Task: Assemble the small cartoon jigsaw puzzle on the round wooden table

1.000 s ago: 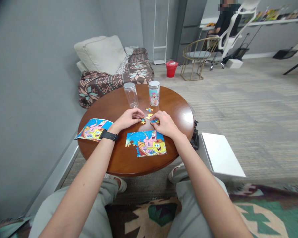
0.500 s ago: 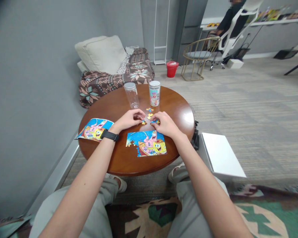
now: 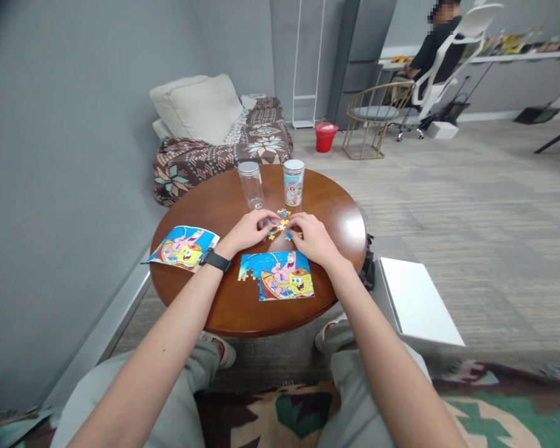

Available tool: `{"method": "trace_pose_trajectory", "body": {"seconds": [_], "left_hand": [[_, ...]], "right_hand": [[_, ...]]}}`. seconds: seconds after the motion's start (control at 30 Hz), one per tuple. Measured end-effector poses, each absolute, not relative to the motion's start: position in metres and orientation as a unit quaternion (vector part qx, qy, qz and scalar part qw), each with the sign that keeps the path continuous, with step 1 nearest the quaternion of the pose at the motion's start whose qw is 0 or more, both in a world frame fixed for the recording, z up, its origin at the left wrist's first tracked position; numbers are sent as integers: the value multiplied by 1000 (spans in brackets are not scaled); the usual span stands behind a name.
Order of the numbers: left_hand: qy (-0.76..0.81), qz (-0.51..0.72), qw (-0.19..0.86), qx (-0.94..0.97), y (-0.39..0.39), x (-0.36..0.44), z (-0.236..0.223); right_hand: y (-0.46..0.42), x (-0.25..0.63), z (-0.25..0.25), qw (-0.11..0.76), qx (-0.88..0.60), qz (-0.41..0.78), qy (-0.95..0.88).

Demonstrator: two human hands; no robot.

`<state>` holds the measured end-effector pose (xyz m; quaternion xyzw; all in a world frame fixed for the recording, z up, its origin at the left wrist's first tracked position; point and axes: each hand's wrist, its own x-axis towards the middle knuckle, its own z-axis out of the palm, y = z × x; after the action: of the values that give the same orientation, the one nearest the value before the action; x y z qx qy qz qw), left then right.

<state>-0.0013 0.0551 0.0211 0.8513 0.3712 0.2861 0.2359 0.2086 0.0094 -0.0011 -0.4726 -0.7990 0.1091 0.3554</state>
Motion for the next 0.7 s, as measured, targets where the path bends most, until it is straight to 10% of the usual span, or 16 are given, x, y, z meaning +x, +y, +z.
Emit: {"method": "trace_pose_trajectory", "body": {"seconds": [0.7], "left_hand": [[452,227,151,849,48,-8,29]], "right_hand": [[14,204,-4,319,-498,136,-795]]}}
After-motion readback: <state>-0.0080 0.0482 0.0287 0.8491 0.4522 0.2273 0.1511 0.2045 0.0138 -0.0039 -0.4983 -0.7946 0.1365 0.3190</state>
